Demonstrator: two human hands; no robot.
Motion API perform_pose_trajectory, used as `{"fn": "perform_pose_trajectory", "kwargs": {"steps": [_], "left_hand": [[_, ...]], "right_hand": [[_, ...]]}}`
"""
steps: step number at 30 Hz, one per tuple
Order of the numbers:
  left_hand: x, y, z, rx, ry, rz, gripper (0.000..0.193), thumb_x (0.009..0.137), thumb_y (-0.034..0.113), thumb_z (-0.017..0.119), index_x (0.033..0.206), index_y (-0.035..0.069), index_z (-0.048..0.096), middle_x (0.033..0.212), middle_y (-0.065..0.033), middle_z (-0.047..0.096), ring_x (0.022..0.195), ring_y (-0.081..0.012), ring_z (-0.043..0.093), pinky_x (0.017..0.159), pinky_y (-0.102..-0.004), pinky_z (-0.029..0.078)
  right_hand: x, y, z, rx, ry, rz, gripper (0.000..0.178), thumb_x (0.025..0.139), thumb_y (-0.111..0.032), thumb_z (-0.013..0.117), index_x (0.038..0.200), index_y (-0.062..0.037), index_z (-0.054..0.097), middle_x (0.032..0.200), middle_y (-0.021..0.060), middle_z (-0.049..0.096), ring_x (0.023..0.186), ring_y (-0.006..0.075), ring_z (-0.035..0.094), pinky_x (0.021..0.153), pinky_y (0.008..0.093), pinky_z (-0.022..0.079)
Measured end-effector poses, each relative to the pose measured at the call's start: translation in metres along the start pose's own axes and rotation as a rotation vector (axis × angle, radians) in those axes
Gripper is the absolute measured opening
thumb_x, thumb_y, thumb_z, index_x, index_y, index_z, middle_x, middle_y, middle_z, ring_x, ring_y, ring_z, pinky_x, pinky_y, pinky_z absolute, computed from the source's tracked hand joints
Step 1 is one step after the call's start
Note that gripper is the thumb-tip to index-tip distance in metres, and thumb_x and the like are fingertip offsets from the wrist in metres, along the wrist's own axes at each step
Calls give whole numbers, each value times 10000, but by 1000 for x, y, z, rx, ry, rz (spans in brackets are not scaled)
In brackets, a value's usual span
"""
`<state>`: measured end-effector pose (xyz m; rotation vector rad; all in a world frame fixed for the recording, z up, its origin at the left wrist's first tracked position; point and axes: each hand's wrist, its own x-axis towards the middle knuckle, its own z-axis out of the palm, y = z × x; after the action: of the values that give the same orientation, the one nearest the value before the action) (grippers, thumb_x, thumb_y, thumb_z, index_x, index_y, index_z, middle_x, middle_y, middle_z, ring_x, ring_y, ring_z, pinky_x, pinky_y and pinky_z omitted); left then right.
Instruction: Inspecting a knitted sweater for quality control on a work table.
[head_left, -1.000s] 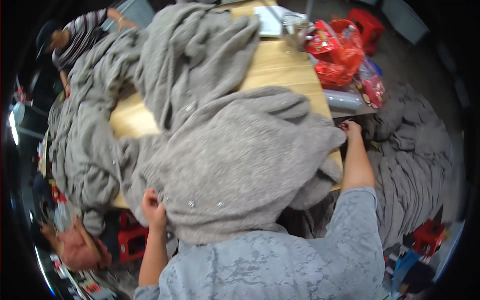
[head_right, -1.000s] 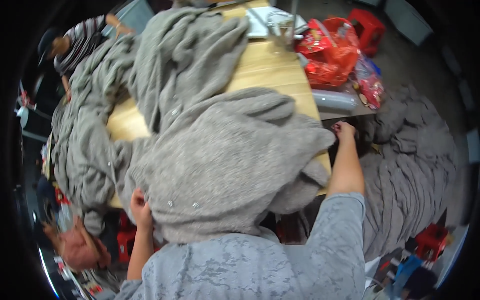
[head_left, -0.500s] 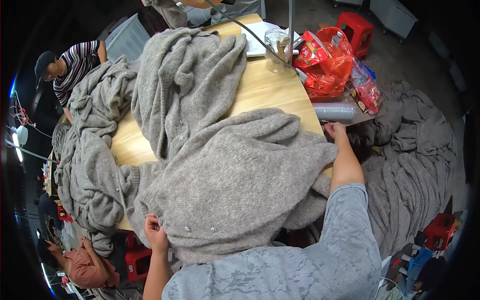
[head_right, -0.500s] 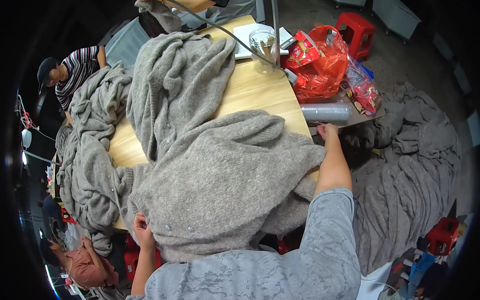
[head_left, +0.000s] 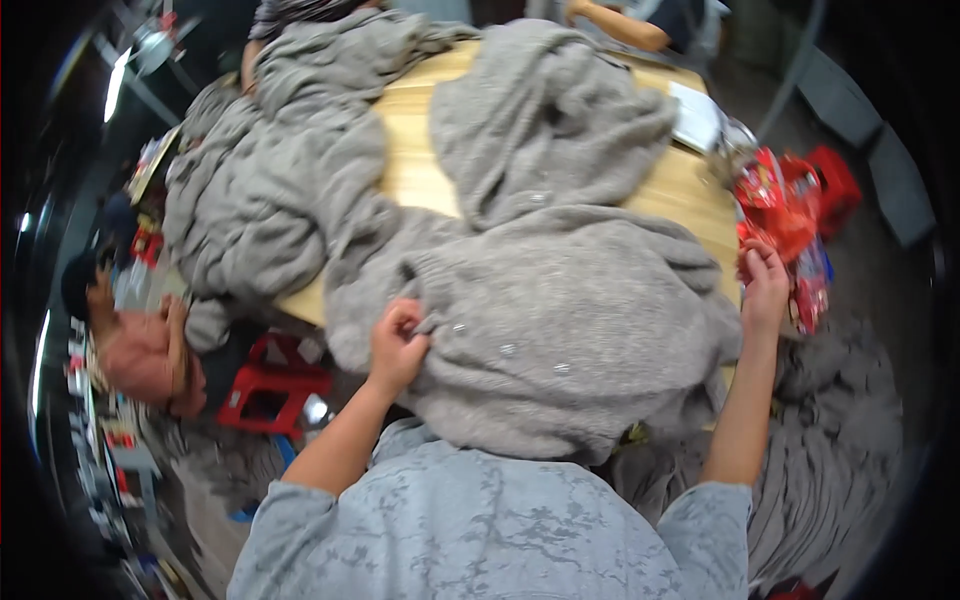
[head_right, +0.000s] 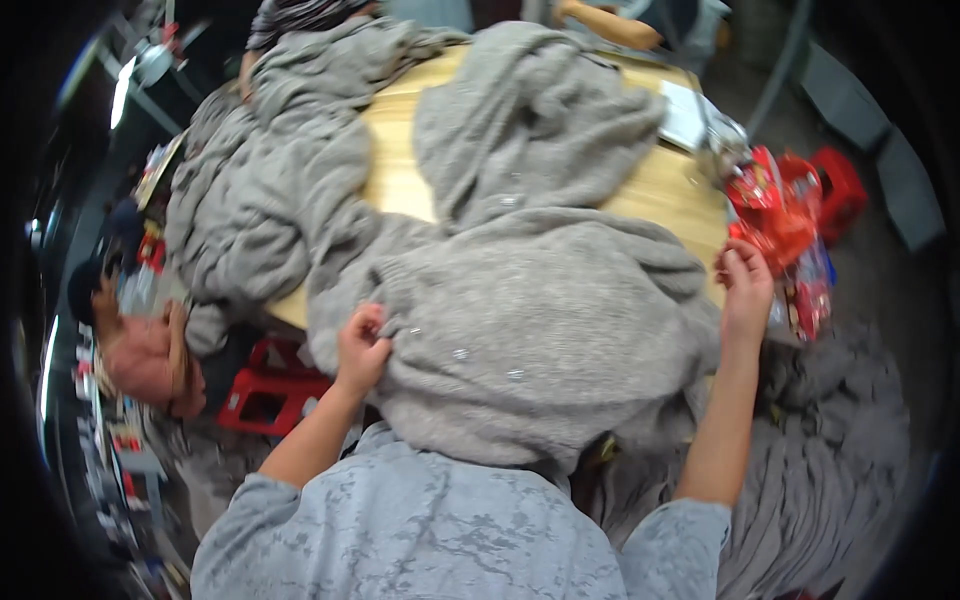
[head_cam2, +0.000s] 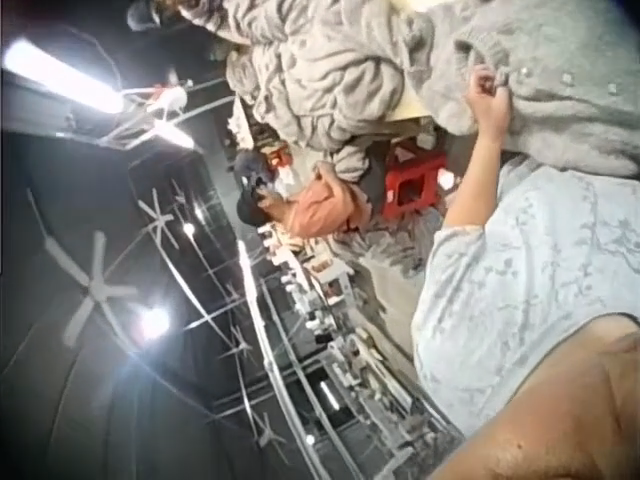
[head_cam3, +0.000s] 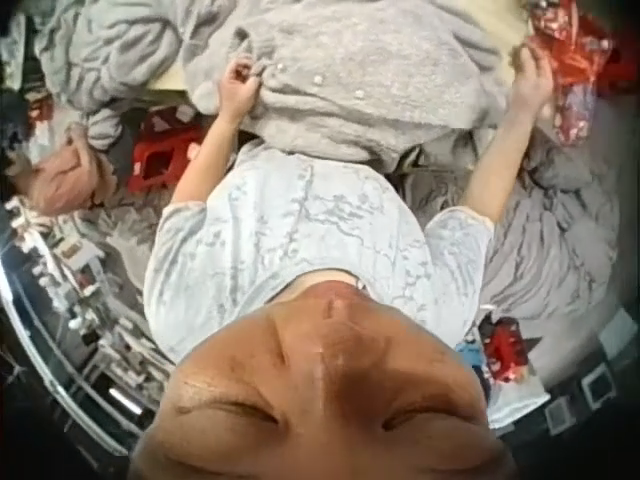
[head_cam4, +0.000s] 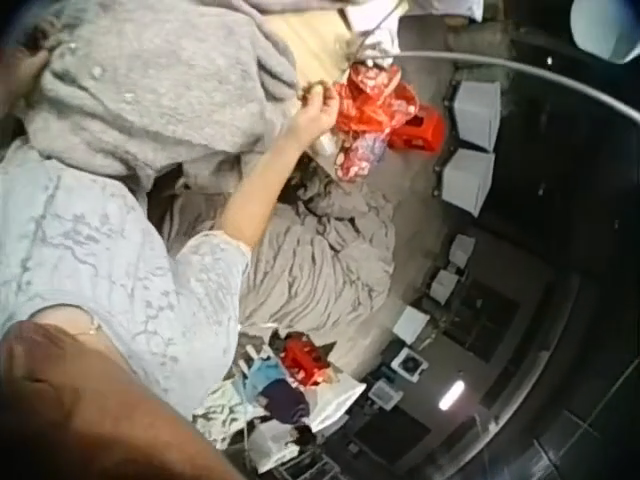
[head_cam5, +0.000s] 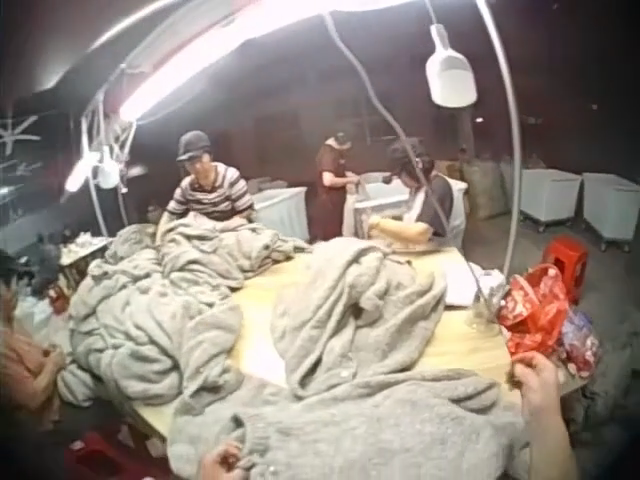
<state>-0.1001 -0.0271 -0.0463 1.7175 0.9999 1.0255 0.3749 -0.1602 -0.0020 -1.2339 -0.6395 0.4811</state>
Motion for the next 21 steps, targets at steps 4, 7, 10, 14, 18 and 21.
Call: {"fn": "perform_pose_trajectory", "kwargs": {"steps": [4, 7, 10, 14, 18, 21], "left_hand": [[-9, 30, -6, -6, 30, 78, 198, 682, -112, 554, 834, 13, 574, 971, -73, 527, 864, -161, 538, 729, -263, 440], [-20, 36, -21, 121, 26, 242, 243, 657, -121, 557, 849, 25, 589, 964, -89, 537, 836, -207, 560, 719, -277, 455], [-26, 48, -29, 123, 4, 339, 286, 627, -132, 553, 851, 39, 607, 913, -89, 555, 830, -226, 564, 726, -289, 458], [-19, 46, -25, 43, -56, 259, 261, 635, -116, 563, 843, 34, 610, 836, -76, 571, 760, -204, 564, 675, -284, 451], [-7, 36, -17, 34, -68, 200, 245, 651, -95, 582, 862, 26, 606, 811, -77, 568, 735, -206, 563, 636, -293, 449], [-3, 34, -18, 102, -5, 309, 249, 650, -94, 584, 870, 22, 601, 840, -100, 561, 768, -224, 570, 665, -297, 462]], "right_hand": [[-102, -57, 156, -334, -682, -167, 112, 817, -13, 581, 925, -6, 611, 848, 41, 602, 800, 110, 563, 653, 237, 442], [-140, -52, 237, -386, -883, -302, 136, 794, -23, 599, 923, 18, 603, 871, 77, 602, 809, 165, 576, 676, 255, 452], [-153, -20, 270, -512, -780, -434, 152, 778, -55, 627, 914, 11, 614, 888, 124, 599, 801, 255, 578, 713, 309, 462], [-151, 5, 281, -850, -716, -462, 173, 751, -96, 666, 896, -7, 632, 867, 152, 605, 800, 324, 567, 742, 379, 459], [-157, 7, 291, -795, -717, -339, 131, 759, -98, 658, 817, 10, 613, 790, 155, 614, 796, 308, 573, 726, 384, 453], [-164, -2, 292, -636, -651, -168, 98, 796, -81, 620, 786, 10, 585, 761, 151, 609, 729, 258, 575, 665, 358, 449]]}}
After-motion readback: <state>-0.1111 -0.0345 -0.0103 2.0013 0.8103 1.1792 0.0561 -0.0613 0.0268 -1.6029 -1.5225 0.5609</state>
